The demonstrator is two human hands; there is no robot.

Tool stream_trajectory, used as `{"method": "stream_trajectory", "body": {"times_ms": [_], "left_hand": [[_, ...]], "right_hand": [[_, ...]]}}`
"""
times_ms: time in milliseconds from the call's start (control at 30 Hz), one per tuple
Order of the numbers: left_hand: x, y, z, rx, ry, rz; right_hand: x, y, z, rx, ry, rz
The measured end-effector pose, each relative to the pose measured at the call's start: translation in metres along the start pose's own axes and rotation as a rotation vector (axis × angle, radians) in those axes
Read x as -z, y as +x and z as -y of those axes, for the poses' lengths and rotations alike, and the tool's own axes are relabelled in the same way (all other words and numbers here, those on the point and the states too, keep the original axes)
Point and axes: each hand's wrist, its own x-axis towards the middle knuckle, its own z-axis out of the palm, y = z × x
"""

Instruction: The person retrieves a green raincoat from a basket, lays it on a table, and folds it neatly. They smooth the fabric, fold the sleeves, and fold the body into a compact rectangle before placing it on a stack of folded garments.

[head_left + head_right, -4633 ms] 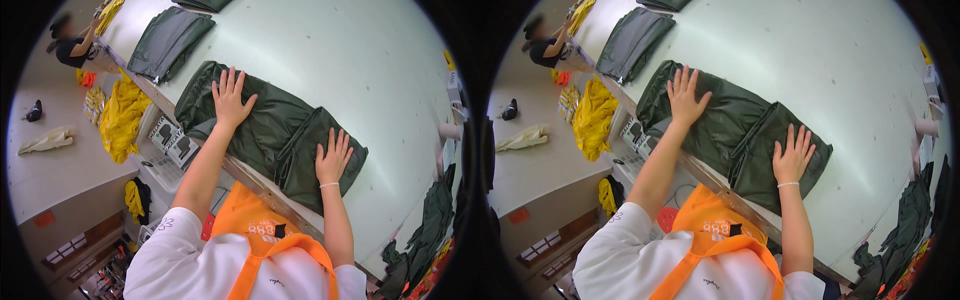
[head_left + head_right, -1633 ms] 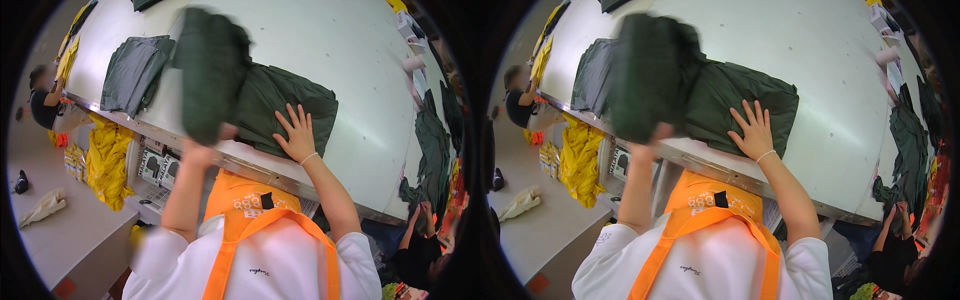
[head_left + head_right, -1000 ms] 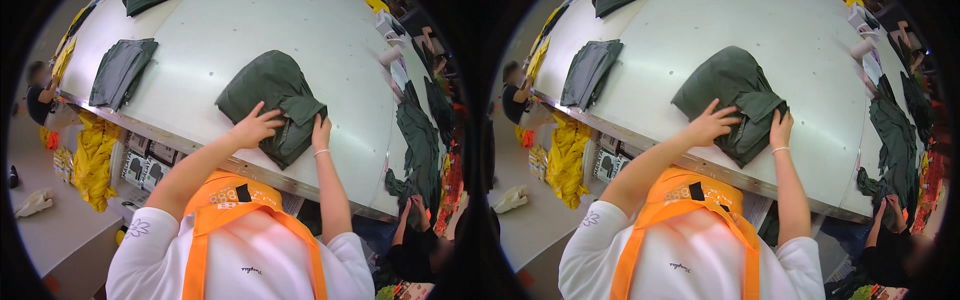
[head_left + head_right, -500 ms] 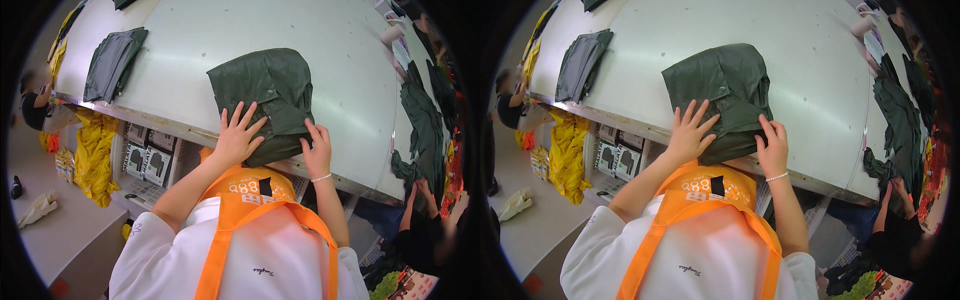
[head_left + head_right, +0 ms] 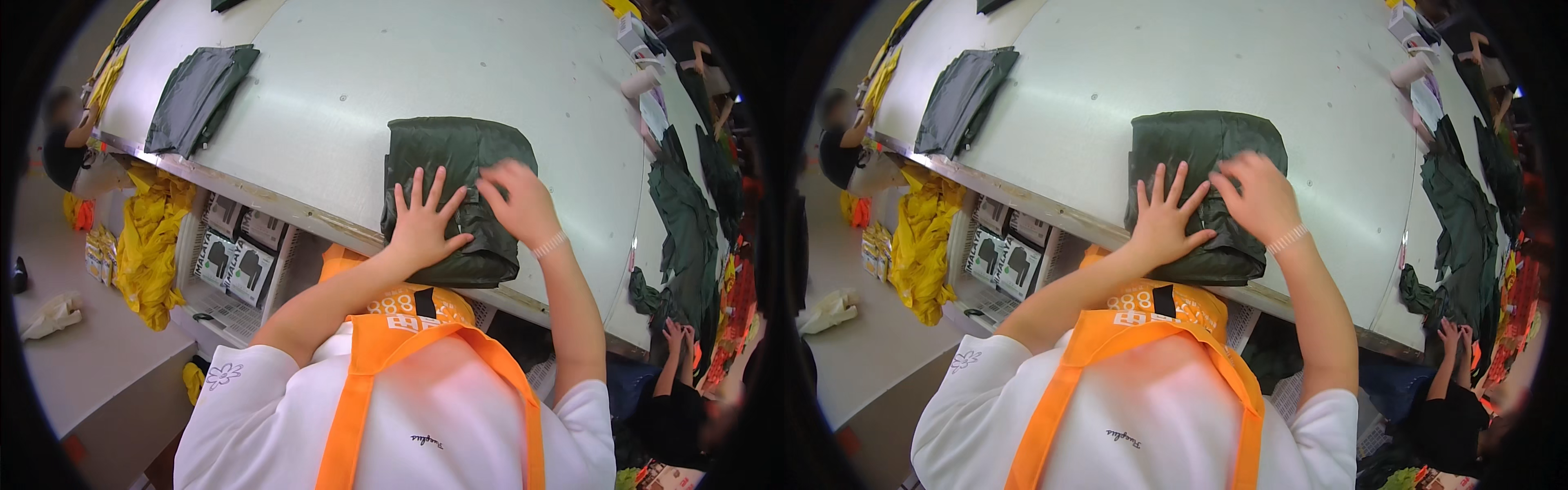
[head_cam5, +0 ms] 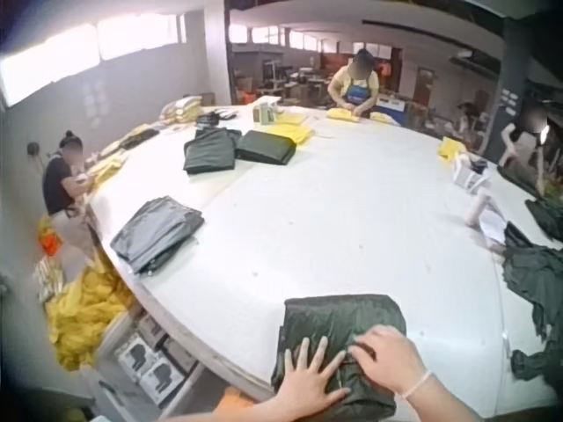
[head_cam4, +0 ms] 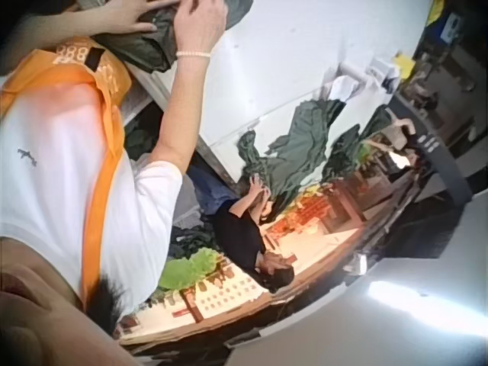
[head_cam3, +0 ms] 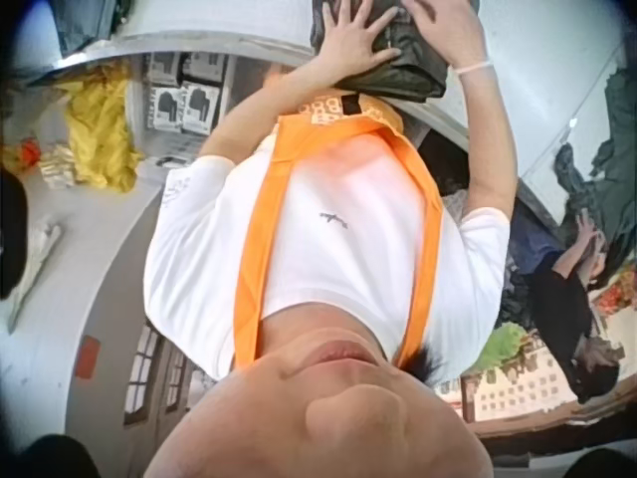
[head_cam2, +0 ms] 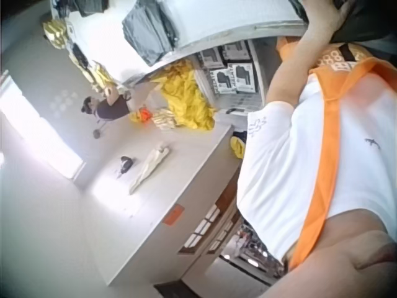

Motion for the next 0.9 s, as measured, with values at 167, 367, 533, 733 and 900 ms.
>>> {"method": "stream_trajectory", "body": {"times_ms": [167, 367, 533, 733, 900], "left_hand": [[-0.008, -0.008, -0.002, -0.016, 0.021, 0.12], [0.002, -0.013, 0.008, -0.06, -0.069, 0.061], [-0.003, -0.016, 0.016, 0.178, -0.236, -0.218], [-0.03, -0.027, 0.038, 0.44, -0.469, -0.202], [-0.031, -0.028, 0.037, 0.408, -0.5, -0.216]], "right_hand": [[-0.113, 0.038, -0.03, 0.168, -0.279, -0.091], [-0.096, 0.018, -0.021, -0.178, -0.33, -0.246], [-0.108, -0.046, -0.042, -0.606, -0.291, -0.359], [-0.101, -0.061, -0.084, -0.802, 0.297, -0.581], [-0.064, -0.051, -0.054, -0.773, 0.324, -0.671]]}}
